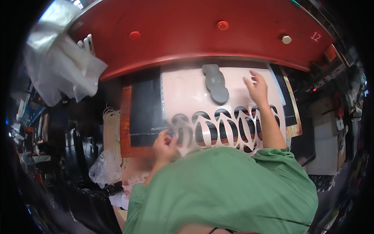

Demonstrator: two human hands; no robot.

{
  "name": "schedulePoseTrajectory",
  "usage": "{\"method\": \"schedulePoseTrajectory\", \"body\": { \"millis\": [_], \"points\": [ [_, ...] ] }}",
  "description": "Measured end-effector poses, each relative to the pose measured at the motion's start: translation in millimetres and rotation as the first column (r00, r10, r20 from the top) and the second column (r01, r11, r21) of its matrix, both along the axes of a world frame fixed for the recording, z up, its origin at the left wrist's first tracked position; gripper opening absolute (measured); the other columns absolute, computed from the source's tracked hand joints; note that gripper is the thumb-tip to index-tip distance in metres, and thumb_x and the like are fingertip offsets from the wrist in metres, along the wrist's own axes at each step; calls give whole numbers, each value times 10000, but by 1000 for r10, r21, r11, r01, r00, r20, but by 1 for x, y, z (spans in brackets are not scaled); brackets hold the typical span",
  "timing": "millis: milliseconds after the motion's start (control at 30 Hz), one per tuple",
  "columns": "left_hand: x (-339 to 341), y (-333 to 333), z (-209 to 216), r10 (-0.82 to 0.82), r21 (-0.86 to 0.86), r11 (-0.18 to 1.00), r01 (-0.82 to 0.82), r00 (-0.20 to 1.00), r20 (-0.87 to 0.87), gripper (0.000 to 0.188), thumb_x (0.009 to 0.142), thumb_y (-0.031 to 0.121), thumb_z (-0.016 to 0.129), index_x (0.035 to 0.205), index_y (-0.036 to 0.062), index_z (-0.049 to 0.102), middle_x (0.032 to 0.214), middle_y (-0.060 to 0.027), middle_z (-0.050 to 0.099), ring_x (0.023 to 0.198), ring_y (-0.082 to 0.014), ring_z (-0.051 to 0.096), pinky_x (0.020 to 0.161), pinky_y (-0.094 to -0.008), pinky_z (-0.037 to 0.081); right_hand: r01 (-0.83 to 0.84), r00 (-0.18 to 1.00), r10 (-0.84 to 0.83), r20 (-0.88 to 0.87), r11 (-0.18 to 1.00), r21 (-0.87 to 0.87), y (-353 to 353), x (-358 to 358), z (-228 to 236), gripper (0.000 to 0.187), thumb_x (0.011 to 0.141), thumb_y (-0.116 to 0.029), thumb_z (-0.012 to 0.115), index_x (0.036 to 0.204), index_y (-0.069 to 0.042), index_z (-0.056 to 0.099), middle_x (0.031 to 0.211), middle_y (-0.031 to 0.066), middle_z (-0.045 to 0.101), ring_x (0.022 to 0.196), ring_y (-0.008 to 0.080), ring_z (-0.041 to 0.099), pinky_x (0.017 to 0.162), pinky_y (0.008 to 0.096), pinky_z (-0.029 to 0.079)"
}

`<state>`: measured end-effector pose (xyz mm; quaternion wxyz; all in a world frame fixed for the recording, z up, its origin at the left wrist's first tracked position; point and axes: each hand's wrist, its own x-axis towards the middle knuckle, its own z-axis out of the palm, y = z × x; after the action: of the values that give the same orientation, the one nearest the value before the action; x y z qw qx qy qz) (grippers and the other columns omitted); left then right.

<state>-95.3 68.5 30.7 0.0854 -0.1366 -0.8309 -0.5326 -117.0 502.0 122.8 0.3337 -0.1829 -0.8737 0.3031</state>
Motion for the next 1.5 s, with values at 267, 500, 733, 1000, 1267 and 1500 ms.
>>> {"method": "schedulePoseTrajectory", "body": {
  "millis": [267,500,733,1000,1267,1500],
  "points": [
    [-89,43,13,58,-357,924,-139,972,-227,304,831,340,717,938,60,658,725,-86,643,725,-316,647,654,-441,515,407,911,-412,-14,893,191,181,-50,88,384,962,-408,564,1057,-57,689,1022,212,704,997,399,661,846,464,513],
    [-147,83,22,146,-617,751,-234,971,-190,381,841,432,657,836,53,615,807,-185,683,799,-397,669,703,-510,525,327,902,-394,175,890,318,224,-73,121,419,1003,-435,468,1064,-52,627,1043,224,688,1038,430,635,865,517,494],
    [-182,96,20,141,-602,778,-183,983,-116,378,838,406,659,862,30,635,862,-226,698,845,-420,672,769,-516,524,217,976,-215,-30,971,99,176,-59,70,376,938,-400,627,967,-26,662,959,201,695,909,393,666,789,460,514],
    [-185,95,13,164,-592,773,-227,973,-160,388,859,438,639,875,51,638,826,-227,691,794,-438,667,719,-533,518,293,903,-217,-371,943,160,142,-64,84,311,965,-313,604,886,-15,642,890,207,657,825,407,635,731,475,495],
    [-181,96,20,154,-586,768,-260,962,-225,335,838,390,648,851,55,633,798,-203,692,772,-403,674,717,-515,523,254,967,-246,-64,924,285,190,-88,68,308,954,-331,596,933,-34,676,959,223,674,934,424,644,798,502,512],
    [-179,92,5,142,-516,799,-309,931,-337,266,814,327,667,806,64,625,757,-190,676,735,-392,660,691,-513,519,-97,939,44,342,986,138,21,-40,-38,224,856,-259,693,889,-40,657,930,170,672,937,362,627,818,465,506]
  ]
}}
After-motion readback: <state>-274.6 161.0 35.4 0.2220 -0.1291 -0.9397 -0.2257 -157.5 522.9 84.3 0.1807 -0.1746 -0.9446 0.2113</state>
